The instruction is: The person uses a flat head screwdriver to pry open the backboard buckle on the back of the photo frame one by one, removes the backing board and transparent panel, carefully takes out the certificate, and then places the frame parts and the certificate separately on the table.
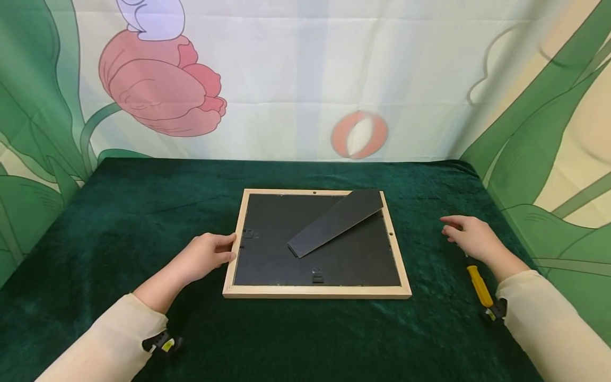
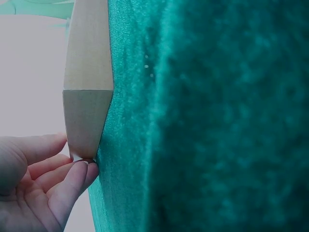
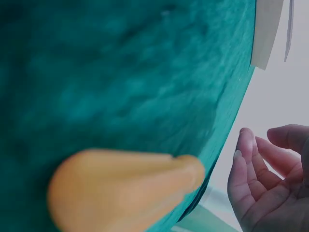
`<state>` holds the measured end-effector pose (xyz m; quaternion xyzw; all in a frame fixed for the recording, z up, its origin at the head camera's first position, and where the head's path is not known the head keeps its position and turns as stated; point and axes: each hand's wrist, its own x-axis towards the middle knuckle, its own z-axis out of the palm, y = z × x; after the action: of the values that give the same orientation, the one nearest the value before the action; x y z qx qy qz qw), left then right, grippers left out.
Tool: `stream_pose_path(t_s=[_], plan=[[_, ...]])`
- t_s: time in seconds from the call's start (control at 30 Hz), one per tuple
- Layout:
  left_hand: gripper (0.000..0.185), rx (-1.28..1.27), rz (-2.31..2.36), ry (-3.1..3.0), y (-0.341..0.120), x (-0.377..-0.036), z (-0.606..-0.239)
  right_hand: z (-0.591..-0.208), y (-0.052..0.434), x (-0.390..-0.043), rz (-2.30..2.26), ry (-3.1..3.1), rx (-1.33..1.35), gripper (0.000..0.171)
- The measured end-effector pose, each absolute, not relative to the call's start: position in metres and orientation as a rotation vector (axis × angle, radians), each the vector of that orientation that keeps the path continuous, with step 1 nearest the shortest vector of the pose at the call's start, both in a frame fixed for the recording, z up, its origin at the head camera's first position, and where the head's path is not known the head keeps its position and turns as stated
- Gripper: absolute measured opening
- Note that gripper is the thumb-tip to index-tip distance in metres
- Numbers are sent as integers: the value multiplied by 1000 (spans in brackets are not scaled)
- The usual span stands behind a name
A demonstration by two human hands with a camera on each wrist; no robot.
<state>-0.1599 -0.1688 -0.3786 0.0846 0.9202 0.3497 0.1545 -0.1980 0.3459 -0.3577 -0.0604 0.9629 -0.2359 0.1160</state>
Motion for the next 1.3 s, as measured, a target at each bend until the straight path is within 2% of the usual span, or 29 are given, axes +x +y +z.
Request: stream_pose_path(t_s=[0.6,0.93,1.3], plan=[[53,230,1020,2630,-169,-160,-379,-361,374,-162,-643,2876,-248,51],[53,219,1012,2620,-168,-159,-377,-366,379,-142,-583,2794,-79,75],[52,207,1007,2615,-167,-160,-376,-368,378,-133,-638,2739,-66,75]])
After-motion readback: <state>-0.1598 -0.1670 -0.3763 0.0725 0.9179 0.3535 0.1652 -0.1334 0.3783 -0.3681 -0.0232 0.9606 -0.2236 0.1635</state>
